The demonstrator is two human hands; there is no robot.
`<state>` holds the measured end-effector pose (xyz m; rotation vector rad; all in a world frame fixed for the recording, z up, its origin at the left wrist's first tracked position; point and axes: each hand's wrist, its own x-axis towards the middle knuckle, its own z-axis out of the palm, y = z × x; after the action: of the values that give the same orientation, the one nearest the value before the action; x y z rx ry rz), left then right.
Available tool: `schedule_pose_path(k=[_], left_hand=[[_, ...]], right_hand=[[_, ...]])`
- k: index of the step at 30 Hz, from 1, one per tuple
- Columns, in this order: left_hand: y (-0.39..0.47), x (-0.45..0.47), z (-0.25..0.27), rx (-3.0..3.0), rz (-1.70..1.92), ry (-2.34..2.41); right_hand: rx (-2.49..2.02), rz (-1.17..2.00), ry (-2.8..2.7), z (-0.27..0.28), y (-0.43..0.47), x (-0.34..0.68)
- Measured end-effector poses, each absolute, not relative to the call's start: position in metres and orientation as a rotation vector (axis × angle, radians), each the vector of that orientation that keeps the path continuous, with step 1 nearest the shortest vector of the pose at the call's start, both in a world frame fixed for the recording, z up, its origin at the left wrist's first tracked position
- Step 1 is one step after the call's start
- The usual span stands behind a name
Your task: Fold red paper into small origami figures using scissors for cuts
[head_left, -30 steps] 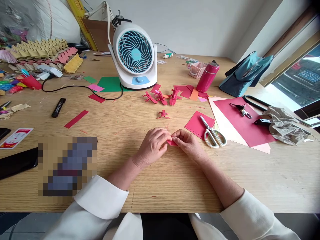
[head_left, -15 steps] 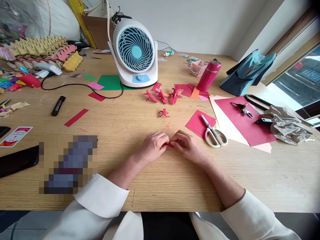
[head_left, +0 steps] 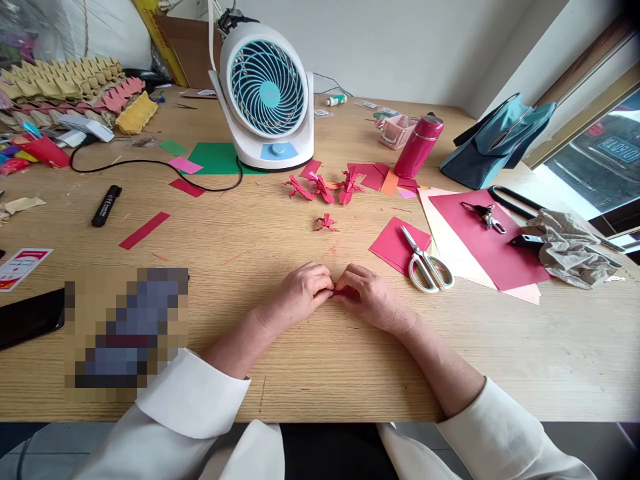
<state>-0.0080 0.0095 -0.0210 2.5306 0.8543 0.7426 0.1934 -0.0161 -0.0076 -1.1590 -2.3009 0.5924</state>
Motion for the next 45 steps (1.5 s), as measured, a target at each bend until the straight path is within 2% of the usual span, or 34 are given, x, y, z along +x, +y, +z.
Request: schedule_pose_path(k=[17,34,45], left_hand=[[0.004,-0.014,-0.018,2.546,0.674,0.933],[0.003,-0.011,-0.021,2.400,0.722,0.989],[0.001,-0.017,-0.023,2.383,0.755,1.107]], right_hand=[[-1.113,0.609,-2.307,-0.012,-0.016,0.197],[-1.384,0.769,-2.154,-0.005,-0.024,0.189],[-1.446,0.748,-2.129,-0.004,-0.025,0.188]])
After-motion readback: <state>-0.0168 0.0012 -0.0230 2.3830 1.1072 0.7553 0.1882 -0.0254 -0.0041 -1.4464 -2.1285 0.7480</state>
